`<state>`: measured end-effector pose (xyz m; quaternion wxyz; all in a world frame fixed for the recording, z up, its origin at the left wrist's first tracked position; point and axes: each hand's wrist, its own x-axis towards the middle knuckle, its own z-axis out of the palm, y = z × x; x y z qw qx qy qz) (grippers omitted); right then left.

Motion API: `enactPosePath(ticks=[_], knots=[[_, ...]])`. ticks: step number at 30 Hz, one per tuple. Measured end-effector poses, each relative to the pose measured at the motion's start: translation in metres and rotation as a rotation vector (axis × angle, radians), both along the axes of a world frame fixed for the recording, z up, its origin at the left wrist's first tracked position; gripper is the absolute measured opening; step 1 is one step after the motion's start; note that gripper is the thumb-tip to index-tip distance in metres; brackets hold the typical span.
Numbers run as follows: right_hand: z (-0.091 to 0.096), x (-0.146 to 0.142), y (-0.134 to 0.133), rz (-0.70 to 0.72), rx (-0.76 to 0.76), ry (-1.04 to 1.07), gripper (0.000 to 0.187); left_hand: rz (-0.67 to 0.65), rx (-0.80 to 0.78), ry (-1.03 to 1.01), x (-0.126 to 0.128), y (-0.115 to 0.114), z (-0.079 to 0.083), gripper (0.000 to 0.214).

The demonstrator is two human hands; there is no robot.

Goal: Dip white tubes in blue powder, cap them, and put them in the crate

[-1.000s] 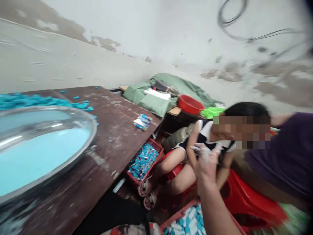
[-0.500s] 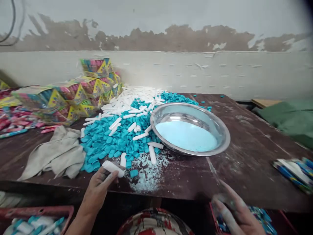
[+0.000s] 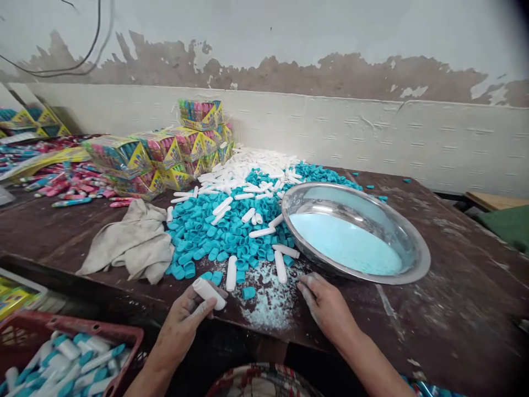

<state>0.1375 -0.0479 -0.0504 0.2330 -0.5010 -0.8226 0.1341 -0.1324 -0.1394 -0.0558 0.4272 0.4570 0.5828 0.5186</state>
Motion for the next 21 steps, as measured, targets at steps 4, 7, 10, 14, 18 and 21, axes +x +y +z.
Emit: enactPosePath(ticks=[4, 7, 10, 14, 18, 21], knots=[[0.009, -0.037, 0.020, -0.067, -0.026, -0.304, 0.017, -0.041, 0.005, -0.005, 0.001, -0.001, 0.003, 0.024], [0.015, -0.054, 0.029, -0.079, -0.025, -0.390, 0.016, -0.029, 0.004, -0.032, 0.001, -0.003, 0.006, 0.025], [0.017, -0.059, 0.030, -0.060, 0.017, -0.404, 0.016, 0.004, 0.006, -0.050, -0.003, -0.006, 0.004, 0.024], [0.017, -0.066, 0.022, 0.134, -0.019, -0.331, 0.018, 0.027, 0.012, -0.062, -0.008, -0.009, 0.000, 0.021], [0.013, -0.085, 0.008, 0.273, -0.053, -0.339, 0.019, -0.001, 0.004, -0.078, -0.008, -0.010, -0.001, 0.022], [0.010, -0.095, 0.000, 0.297, -0.030, -0.385, 0.015, -0.017, 0.008, -0.077, -0.008, -0.011, 0.001, 0.024]])
